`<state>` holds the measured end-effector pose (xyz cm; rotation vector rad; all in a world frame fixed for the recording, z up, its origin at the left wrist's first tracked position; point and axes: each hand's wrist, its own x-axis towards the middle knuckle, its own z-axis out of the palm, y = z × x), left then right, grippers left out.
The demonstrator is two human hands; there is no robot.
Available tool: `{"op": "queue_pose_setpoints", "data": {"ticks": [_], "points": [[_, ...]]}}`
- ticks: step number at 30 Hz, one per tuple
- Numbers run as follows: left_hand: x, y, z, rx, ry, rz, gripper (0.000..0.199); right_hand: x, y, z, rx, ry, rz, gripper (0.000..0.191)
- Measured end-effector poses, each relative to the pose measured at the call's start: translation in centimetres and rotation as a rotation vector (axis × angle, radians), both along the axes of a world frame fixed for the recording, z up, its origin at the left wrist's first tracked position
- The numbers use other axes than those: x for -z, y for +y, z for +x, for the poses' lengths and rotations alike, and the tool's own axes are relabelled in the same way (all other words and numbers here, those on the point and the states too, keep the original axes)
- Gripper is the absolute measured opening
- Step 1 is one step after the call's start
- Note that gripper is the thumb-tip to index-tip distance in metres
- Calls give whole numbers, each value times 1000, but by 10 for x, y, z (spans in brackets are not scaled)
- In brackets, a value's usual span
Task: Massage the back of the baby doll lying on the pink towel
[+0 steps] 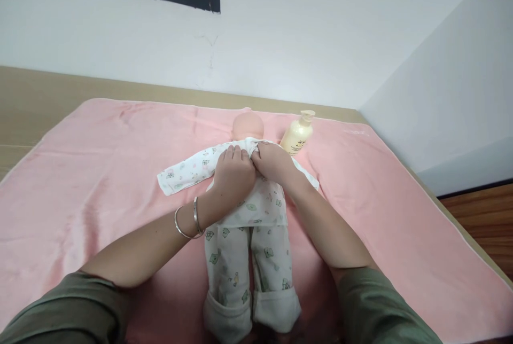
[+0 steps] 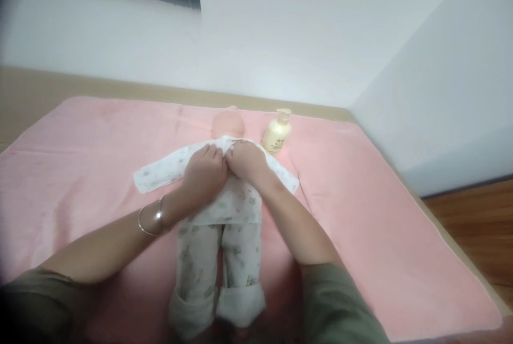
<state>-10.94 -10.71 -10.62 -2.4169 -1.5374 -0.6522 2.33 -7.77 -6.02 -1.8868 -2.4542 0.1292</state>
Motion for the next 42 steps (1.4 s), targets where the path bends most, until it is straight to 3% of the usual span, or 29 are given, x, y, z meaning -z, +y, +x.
{"op": "queue_pose_setpoints", "data": {"ticks": [3, 7, 10, 15, 18, 21, 25, 29, 35, 38, 42], "points": [[1, -3, 2, -23, 4, 37, 27, 4, 8, 3, 75, 91, -20, 30], [-5, 4, -4, 42, 69, -5, 29, 8, 3, 1, 3, -29, 68, 32], [-12, 18, -13, 60, 58, -147, 34, 15, -14, -9, -110, -191, 206, 34], [-18, 42, -25, -122, -116, -415, 34, 28, -34, -19, -112, -181, 393, 33], [-15, 40, -25, -95, -111, -354, 32, 25, -21, -12, -119, -104, 305, 32], [-12, 26, -21, 14, -33, -193, 25, 17, 0, -3, 0, -4, 138, 35], [-11, 10, -14, 59, 48, -145, 24, 9, 11, 3, 85, 72, 12, 39], [-11, 20, -16, 35, -76, -188, 25, 7, 2, -2, 35, 36, 15, 43], [-17, 53, -29, -88, -326, -498, 33, 11, -26, -21, 19, -35, 71, 50], [-14, 52, -27, -94, -337, -458, 34, 9, -30, -22, -9, 0, 102, 47], [-3, 42, -18, -111, -269, -287, 38, 6, -10, -9, 46, 129, 9, 37]]}}
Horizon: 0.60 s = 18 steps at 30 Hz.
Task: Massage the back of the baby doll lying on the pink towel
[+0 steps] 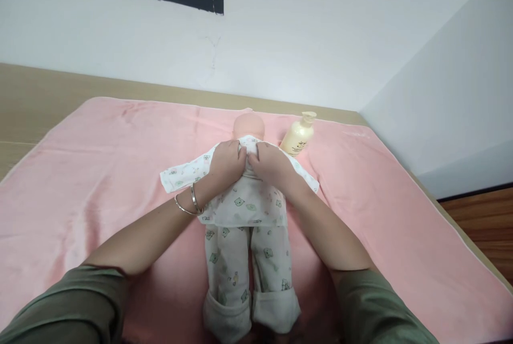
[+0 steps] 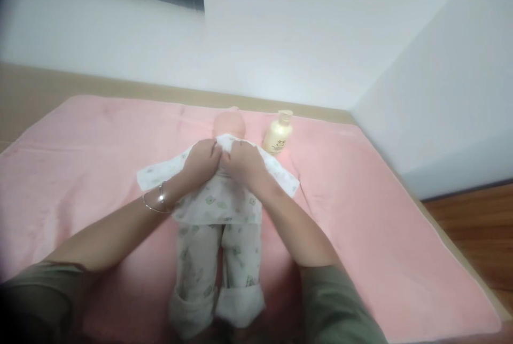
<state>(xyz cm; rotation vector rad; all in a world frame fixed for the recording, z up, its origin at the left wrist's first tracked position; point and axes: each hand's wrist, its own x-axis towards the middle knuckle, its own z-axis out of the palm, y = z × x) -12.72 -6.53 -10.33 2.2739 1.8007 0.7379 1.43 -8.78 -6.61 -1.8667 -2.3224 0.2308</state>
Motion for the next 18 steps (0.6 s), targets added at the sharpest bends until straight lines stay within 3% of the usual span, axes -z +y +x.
{"op": "queue_pose_setpoints", "data": {"ticks": [6, 18], "points": [[12, -1, 2, -7, -36, 65, 38, 14, 26, 11, 108, 55, -21, 51], [25, 5, -1, -49, -140, 61, 46, 28, 21, 3, 102, -34, 125, 52]]}}
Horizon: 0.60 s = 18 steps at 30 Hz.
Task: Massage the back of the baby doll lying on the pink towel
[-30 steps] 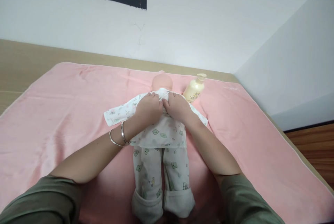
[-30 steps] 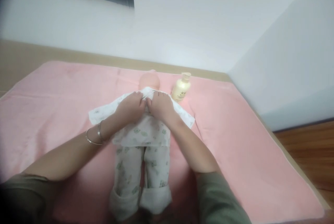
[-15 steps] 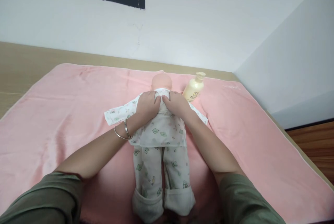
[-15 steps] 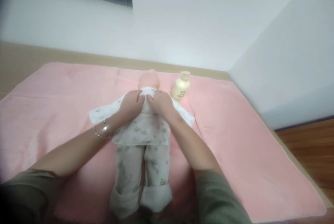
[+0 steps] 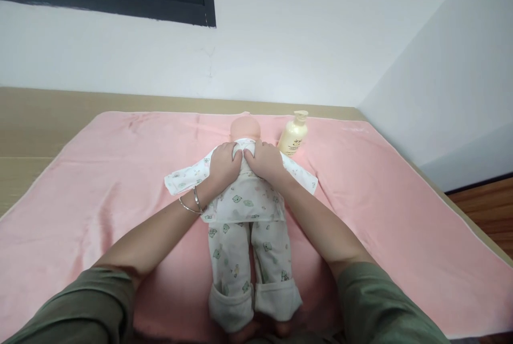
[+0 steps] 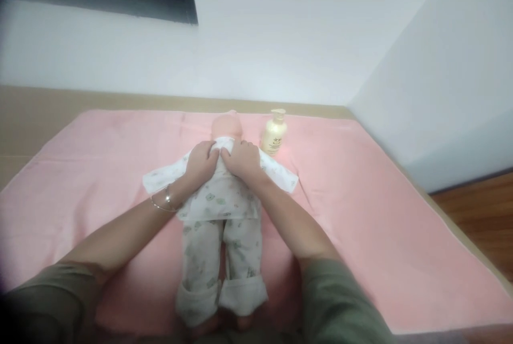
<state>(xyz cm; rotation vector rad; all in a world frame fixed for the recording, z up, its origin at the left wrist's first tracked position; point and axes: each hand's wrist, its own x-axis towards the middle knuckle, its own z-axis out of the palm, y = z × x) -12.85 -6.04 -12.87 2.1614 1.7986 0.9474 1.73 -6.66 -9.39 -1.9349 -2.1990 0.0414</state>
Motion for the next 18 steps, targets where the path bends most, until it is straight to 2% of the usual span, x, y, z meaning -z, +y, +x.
{"op": "queue_pose_setpoints", "data": {"ticks": [18], "points": [[-2, 0, 2, 3, 23, 9, 40, 3, 3, 0, 28, -5, -17, 51]]}}
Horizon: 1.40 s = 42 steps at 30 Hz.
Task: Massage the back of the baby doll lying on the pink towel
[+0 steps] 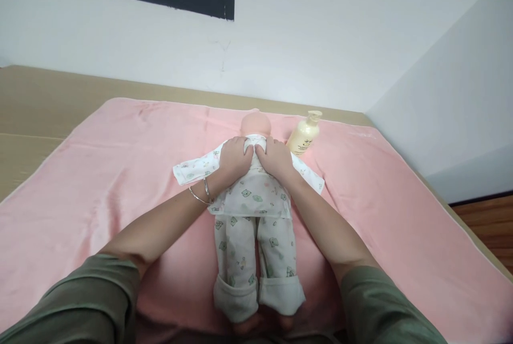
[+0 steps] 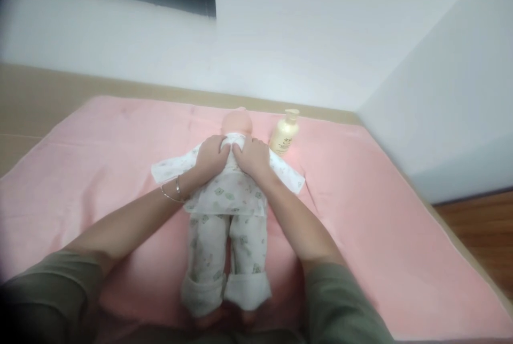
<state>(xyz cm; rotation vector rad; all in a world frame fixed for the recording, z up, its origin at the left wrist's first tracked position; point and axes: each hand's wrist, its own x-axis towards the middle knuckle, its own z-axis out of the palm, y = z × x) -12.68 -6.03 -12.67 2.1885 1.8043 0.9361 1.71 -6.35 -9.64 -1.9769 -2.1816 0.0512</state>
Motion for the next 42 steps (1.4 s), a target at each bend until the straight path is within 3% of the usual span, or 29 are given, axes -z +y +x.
{"op": "queue_pose_setpoints", "data": {"ticks": [15, 29, 36, 42], "points": [[-6, -3, 1, -8, 5, -55, 42, -1, -5, -1, -1, 31, 13, 51], [-2, 0, -1, 0, 6, -20, 43, 0, -1, 4, -20, 48, 2, 50], [-7, -15, 8, 60, 100, 115, 26, -6, -1, 6, -38, 57, -40, 56], [-8, -23, 11, 120, 140, 169, 28, -9, -1, 7, -74, 12, -72, 57]]}}
